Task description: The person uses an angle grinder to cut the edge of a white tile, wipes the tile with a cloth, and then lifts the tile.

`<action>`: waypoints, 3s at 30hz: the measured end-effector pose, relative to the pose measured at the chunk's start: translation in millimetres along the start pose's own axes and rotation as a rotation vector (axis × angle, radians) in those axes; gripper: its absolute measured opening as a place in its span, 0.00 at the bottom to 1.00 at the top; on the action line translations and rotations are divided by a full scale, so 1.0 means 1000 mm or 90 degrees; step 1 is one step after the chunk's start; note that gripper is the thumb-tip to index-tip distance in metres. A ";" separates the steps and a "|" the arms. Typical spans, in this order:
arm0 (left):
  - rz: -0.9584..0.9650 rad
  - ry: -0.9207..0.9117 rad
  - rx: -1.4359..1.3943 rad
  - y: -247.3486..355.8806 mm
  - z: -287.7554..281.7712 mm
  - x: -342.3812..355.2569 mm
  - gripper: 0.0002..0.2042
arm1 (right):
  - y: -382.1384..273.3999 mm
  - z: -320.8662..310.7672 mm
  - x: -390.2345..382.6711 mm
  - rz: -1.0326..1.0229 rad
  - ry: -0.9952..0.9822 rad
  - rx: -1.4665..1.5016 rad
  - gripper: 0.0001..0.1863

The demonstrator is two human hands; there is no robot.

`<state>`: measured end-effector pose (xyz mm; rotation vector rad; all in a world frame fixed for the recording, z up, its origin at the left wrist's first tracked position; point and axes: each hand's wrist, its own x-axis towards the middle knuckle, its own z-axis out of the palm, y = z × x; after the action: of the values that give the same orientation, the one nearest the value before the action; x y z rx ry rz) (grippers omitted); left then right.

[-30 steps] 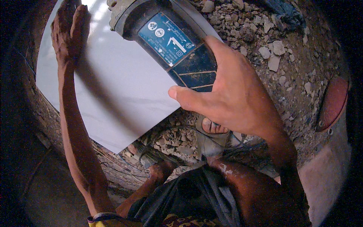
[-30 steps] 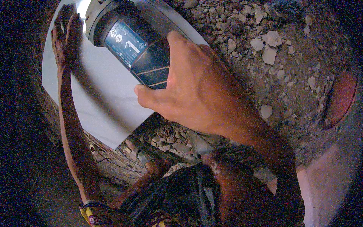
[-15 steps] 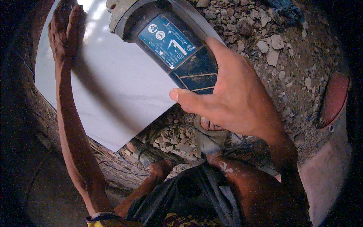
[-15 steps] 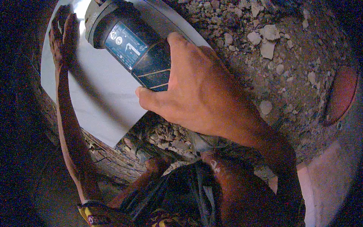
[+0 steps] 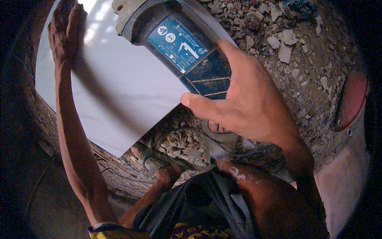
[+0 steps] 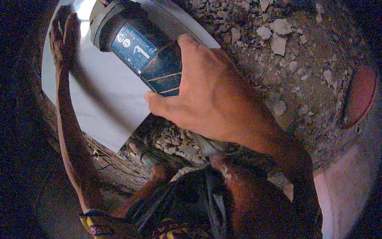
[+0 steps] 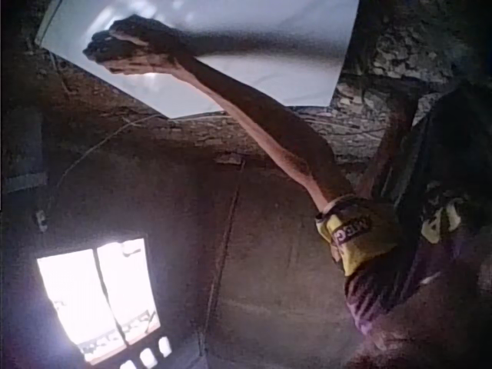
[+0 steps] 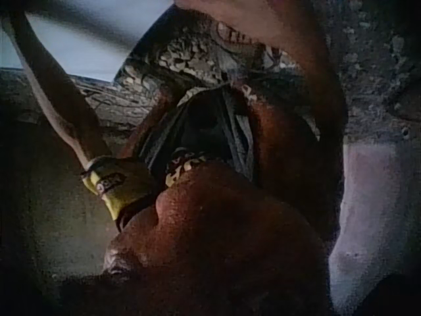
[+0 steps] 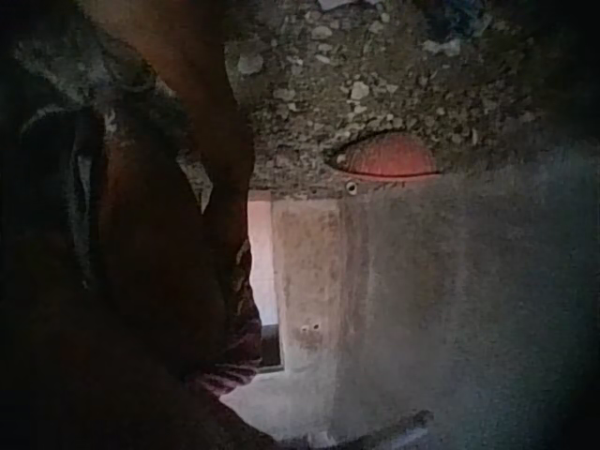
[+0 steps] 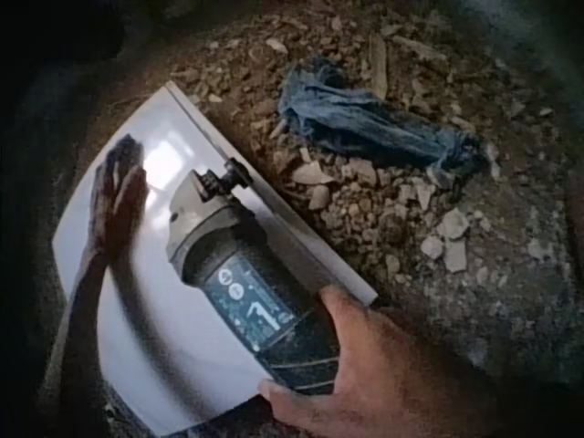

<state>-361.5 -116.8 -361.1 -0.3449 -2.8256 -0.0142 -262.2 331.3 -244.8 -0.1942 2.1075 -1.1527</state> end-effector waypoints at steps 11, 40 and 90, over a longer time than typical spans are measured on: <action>-0.119 -0.050 -0.142 0.015 -0.013 0.007 0.48 | 0.005 -0.003 -0.012 0.057 -0.030 0.032 0.25; -0.088 -0.046 -0.103 0.016 -0.021 0.003 0.48 | 0.024 0.000 -0.041 0.060 0.008 -0.004 0.29; -0.127 -0.008 -0.237 0.014 -0.018 0.003 0.48 | 0.049 -0.003 -0.085 0.044 0.004 -0.049 0.29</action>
<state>-356.3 -103.0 -343.7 -0.1379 -2.8484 -0.5853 -192.5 399.7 -238.1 -0.1515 2.1497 -1.0336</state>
